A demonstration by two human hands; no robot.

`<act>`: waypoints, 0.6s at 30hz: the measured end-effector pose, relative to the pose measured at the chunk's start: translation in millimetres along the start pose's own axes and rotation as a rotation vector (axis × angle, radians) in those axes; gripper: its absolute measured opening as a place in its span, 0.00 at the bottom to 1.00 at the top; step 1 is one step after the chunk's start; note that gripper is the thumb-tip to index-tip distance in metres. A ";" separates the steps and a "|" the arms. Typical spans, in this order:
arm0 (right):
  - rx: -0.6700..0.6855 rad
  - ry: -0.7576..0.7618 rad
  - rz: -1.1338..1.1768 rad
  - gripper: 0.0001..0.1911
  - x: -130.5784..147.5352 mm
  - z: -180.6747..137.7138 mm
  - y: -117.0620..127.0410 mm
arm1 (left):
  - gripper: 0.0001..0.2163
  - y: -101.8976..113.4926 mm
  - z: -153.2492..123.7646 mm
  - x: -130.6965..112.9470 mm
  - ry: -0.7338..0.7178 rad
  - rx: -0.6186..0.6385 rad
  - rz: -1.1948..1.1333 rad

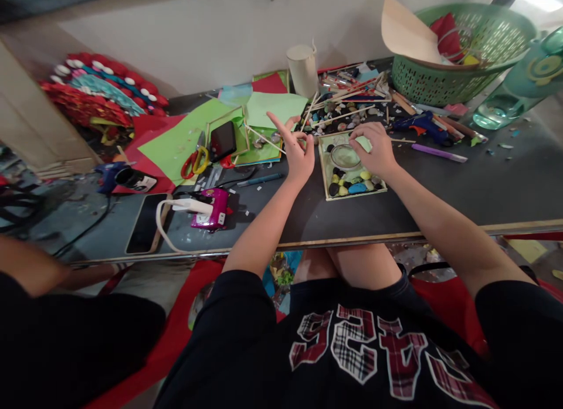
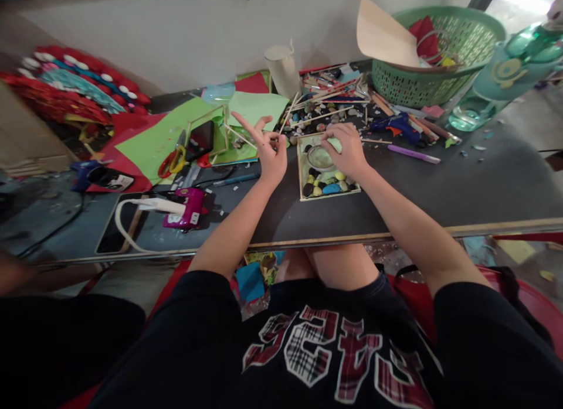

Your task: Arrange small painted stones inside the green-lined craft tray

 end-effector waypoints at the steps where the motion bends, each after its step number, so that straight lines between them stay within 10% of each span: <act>1: -0.005 -0.004 -0.005 0.08 -0.3 0.1 -0.1 | 0.32 0.0 0.6 -2.1 0.012 0.006 -0.016; 6: -0.039 -0.040 -0.022 0.07 -2.7 -0.6 0.2 | 0.30 -1.5 3.7 -1.9 0.005 0.069 -0.040; 18: -0.102 -0.062 -0.099 0.18 -18.7 0.4 -0.4 | 0.15 4.1 -6.2 45.1 -0.015 -0.241 0.127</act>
Point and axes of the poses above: each hand's wrist, its own z-axis towards the middle knuckle, its own y-axis out of the back of the hand, x = y × z, the point moved 4 cm from there along z, towards the middle knuckle, and after that the axes turned 13 degrees about -y, right-handed, at the moved point
